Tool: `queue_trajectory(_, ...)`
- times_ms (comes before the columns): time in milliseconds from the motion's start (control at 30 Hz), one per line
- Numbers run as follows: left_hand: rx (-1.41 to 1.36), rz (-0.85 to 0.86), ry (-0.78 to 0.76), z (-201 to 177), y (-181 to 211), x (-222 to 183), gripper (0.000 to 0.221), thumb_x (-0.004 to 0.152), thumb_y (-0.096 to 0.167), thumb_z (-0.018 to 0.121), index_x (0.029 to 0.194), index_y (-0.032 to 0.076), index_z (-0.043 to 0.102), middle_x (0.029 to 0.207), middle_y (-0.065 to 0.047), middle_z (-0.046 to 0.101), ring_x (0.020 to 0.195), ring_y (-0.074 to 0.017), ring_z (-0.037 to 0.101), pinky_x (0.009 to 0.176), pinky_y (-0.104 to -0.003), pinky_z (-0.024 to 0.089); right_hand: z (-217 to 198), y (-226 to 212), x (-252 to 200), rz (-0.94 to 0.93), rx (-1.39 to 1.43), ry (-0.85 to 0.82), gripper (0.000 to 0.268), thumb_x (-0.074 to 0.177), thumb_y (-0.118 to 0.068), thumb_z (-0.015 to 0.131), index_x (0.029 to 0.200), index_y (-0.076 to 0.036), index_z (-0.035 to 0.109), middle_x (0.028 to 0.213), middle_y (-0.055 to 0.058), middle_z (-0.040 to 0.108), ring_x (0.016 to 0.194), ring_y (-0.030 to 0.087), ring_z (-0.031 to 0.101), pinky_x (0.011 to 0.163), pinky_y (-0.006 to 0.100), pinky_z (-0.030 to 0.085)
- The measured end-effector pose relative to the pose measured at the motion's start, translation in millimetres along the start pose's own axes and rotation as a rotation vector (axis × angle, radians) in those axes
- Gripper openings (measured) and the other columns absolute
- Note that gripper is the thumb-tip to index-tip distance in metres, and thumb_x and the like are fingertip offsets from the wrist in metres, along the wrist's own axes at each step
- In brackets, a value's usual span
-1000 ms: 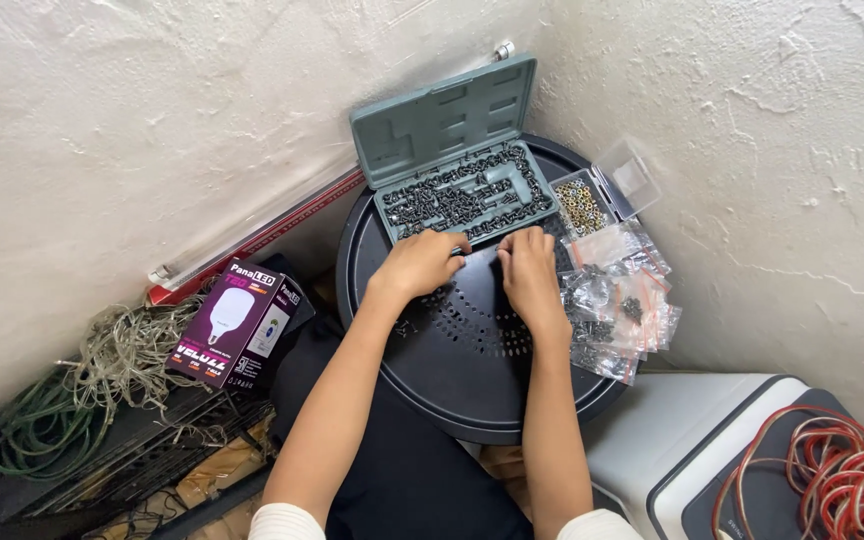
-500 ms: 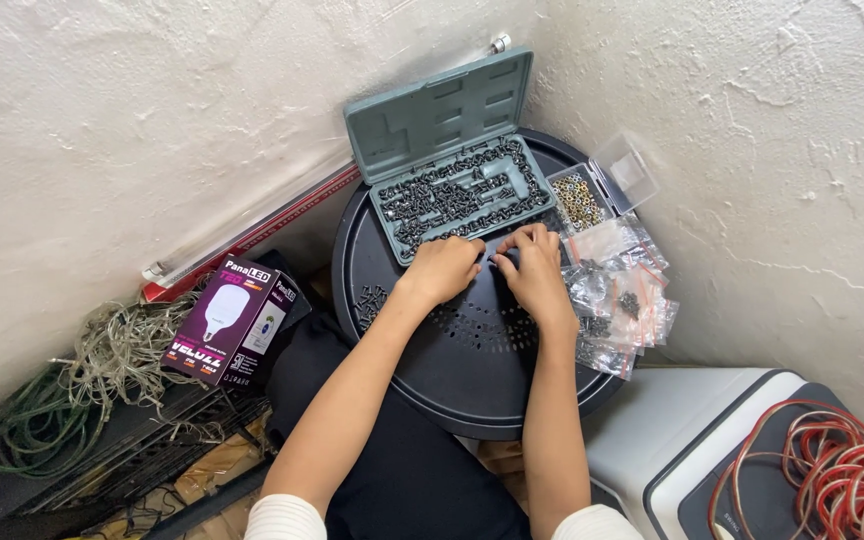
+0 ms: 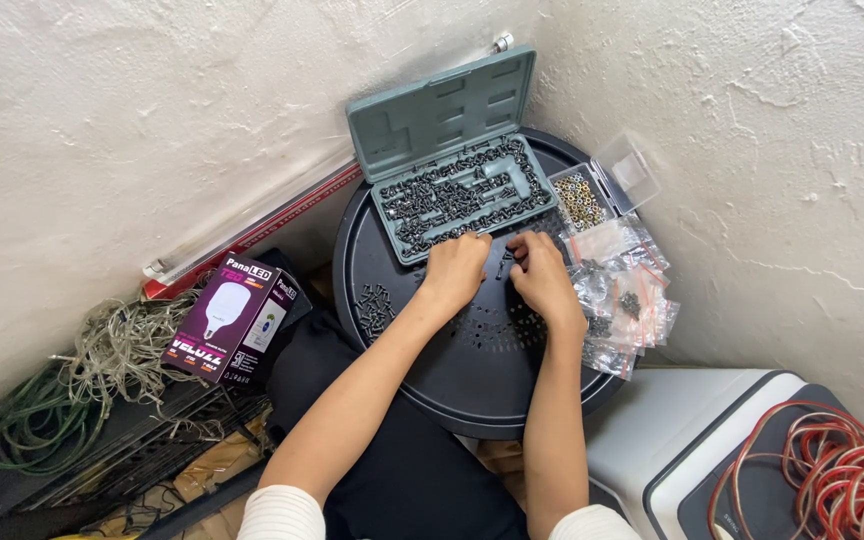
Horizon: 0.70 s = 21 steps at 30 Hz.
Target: Organizing small black components by picking them from a tray and placing them into a small plastic bag.
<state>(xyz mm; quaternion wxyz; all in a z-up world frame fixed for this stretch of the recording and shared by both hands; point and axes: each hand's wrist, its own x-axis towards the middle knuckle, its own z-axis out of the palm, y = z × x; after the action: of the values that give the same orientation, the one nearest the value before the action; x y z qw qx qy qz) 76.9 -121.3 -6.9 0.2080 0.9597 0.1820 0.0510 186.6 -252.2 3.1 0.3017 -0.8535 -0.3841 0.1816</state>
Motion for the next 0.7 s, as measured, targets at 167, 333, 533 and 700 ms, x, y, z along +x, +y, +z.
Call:
queue_trajectory(167,-0.024,0.025,-0.01,-7.8,7.3,-3.2,0.042,0.076,0.006,0.086,0.112,-0.004,0.067,0.098,-0.022,0.069,0.08,-0.0413,0.074,0.064,-0.051,0.062,-5.6,-11.4,-2.6,-0.002,-0.013,-0.019,0.03,0.083,0.001,0.07,0.111,-0.009,0.072,0.099,0.016,0.063,0.092,0.038,0.071,0.081,0.047,0.058)
queue_trajectory(333,-0.023,0.064,-0.005,-14.3,16.6,-8.6,0.042,0.074,0.006,0.086,0.11,-0.004,0.067,0.098,-0.021,0.068,0.081,-0.0421,0.074,0.064,-0.052,0.062,-4.7,-11.6,-1.2,-0.006,-0.058,0.003,0.022,0.086,-0.002,0.073,0.106,-0.012,0.075,0.095,0.013,0.064,0.089,0.036,0.071,0.077,0.045,0.058)
queue_trajectory(533,-0.033,0.093,0.058,-10.2,20.6,-8.1,0.043,0.075,0.011,0.087,0.111,-0.001,0.067,0.098,-0.018,0.066,0.077,-0.0391,0.074,0.061,-0.05,0.061,-7.2,-8.4,-1.5,0.009,-0.02,0.019,0.023,0.086,0.0,0.073,0.106,-0.009,0.074,0.09,0.014,0.065,0.087,0.035,0.072,0.078,0.045,0.058)
queue_trajectory(700,-0.006,0.12,0.09,3.8,19.1,-6.7,0.043,0.079,0.012,0.086,0.116,0.003,0.068,0.1,-0.016,0.065,0.078,-0.0355,0.074,0.06,-0.049,0.062,-3.3,-2.3,2.0,0.013,-0.022,0.015,0.019,0.086,0.001,0.073,0.103,-0.006,0.072,0.089,0.015,0.066,0.087,0.037,0.071,0.078,0.047,0.057)
